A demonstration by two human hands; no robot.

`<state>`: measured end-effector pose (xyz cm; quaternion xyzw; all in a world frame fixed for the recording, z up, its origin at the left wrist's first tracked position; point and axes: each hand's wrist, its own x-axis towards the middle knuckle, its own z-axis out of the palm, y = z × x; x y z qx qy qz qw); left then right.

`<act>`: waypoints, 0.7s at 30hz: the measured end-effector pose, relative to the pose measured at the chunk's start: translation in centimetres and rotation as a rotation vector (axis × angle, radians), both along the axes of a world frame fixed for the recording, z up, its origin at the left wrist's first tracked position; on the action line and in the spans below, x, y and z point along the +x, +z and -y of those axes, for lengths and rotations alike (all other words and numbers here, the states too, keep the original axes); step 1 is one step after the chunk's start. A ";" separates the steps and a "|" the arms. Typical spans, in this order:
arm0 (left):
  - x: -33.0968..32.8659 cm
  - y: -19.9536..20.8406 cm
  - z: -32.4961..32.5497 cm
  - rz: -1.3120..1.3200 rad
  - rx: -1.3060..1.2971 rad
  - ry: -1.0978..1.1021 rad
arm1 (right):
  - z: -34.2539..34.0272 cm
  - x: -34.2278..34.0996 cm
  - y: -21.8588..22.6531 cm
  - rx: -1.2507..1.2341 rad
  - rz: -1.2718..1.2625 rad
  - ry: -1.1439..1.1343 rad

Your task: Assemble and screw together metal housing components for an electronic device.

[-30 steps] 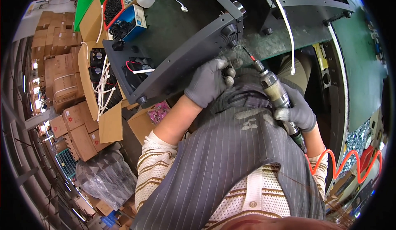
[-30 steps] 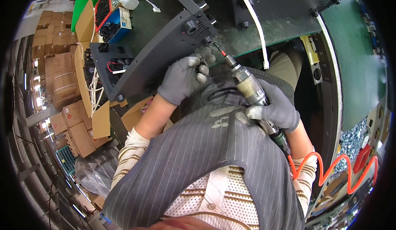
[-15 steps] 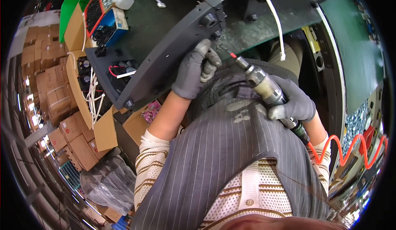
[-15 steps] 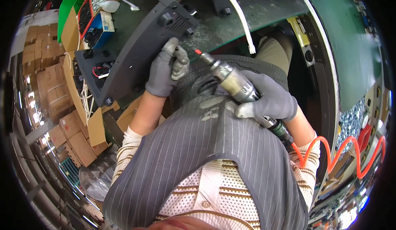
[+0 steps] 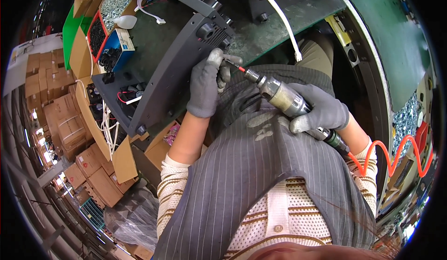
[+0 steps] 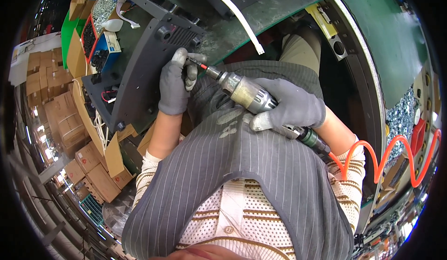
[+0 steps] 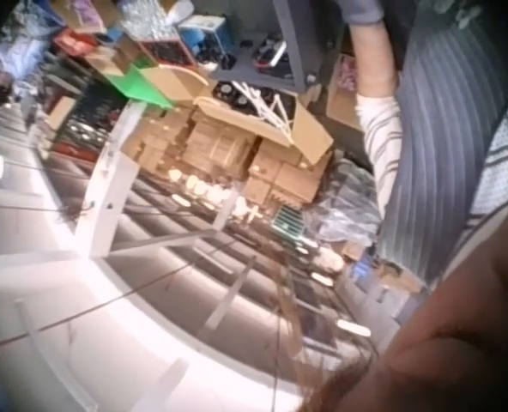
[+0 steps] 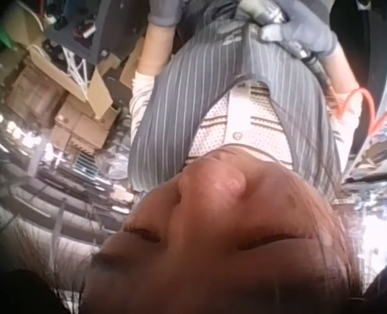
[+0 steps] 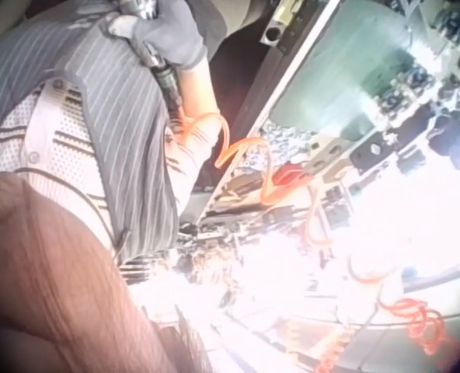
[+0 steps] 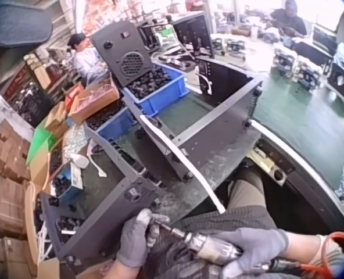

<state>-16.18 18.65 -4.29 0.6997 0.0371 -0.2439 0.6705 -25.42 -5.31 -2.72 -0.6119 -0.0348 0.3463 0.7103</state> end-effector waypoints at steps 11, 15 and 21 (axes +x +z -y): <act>-0.1 0.6 1.1 -0.179 -0.266 0.013 | 0.3 -0.2 -1.0 0.103 -0.044 -0.032; -0.3 0.6 1.0 -0.077 -0.256 -0.033 | 0.6 0.2 -1.6 0.123 0.022 -0.002; -0.5 0.5 0.1 0.063 -0.182 -0.140 | 0.7 0.4 -1.0 0.420 -0.163 0.008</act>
